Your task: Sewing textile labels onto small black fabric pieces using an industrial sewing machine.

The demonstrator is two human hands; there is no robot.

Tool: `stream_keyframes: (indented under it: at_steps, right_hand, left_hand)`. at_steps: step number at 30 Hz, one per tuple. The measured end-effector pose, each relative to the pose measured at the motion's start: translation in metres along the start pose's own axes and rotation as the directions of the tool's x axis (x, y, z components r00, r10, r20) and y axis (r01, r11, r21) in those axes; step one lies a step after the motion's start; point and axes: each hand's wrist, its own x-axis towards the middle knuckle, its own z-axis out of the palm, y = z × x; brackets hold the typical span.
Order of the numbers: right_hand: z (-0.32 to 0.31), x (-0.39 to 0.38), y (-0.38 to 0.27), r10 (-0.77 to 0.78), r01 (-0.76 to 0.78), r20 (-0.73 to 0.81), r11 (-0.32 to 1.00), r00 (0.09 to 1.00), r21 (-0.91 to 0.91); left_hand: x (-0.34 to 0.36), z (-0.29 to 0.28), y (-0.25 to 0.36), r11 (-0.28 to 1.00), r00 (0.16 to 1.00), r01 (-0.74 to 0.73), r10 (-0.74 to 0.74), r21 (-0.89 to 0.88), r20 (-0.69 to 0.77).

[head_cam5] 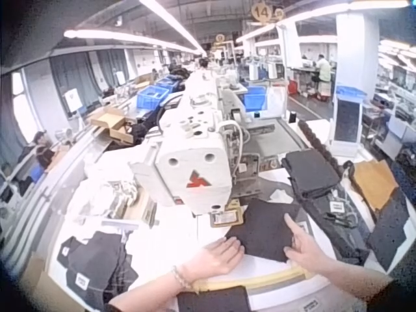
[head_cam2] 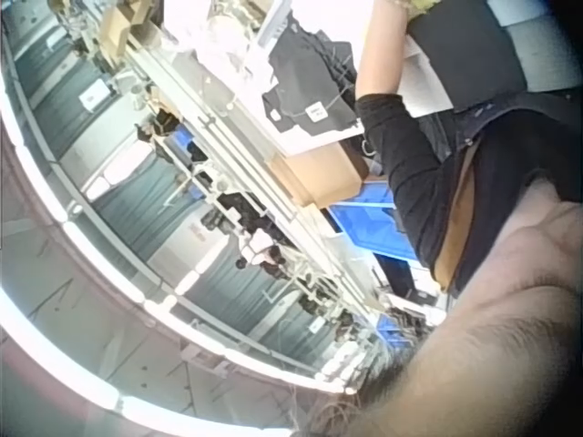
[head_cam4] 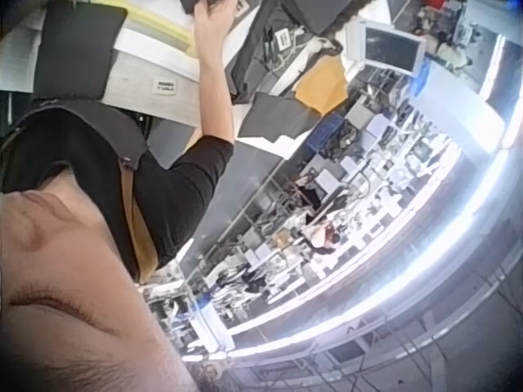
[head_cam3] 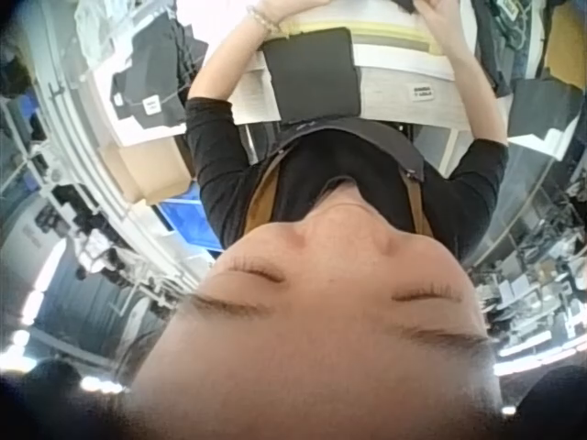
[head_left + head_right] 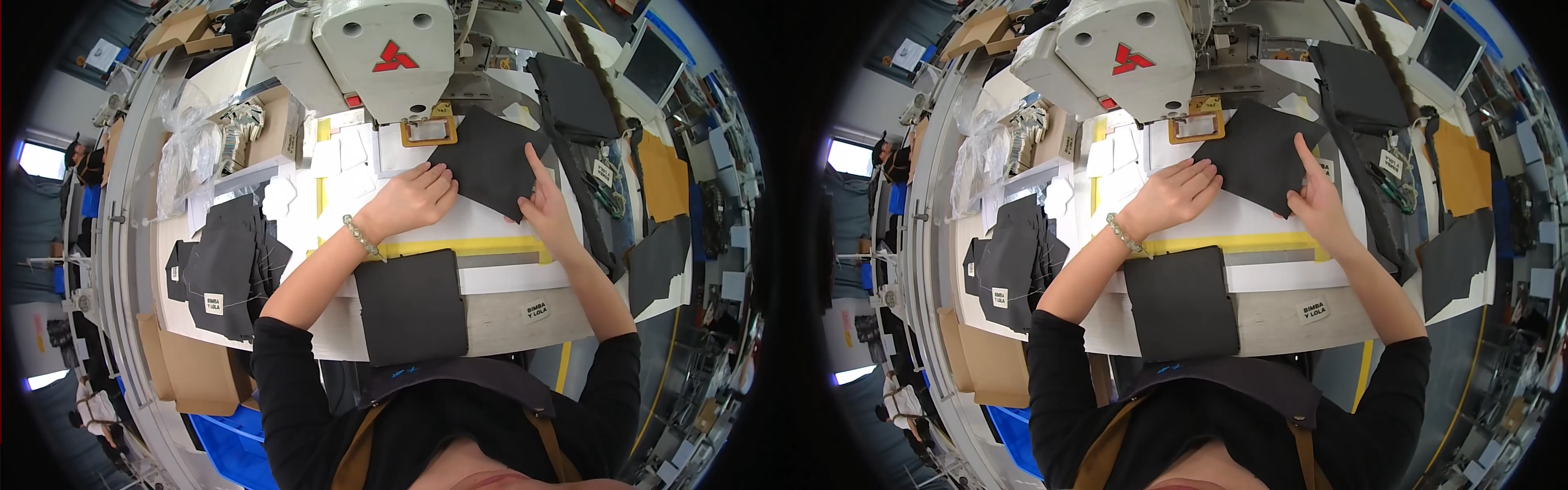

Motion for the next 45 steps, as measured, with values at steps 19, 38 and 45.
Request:
stream_keyframes:
  at_steps: [19,38,45]
  right_hand:
    - [0.033,0.054,0.003,-0.373,0.482,0.317,0.539,0.872,-0.691]
    - [0.032,0.057,0.012,-0.519,0.546,0.351,0.287,0.779,-0.787]
    - [0.032,0.057,0.010,-0.499,0.566,0.369,0.332,0.784,-0.754]
  left_hand:
    - [-0.036,0.001,-0.024,0.963,0.971,0.206,-0.224,0.173,0.087]
    - [-0.048,-0.013,-0.014,0.808,0.787,0.584,-0.586,0.076,0.190]
    - [-0.050,-0.015,-0.015,0.768,0.751,0.638,-0.637,0.059,0.174]
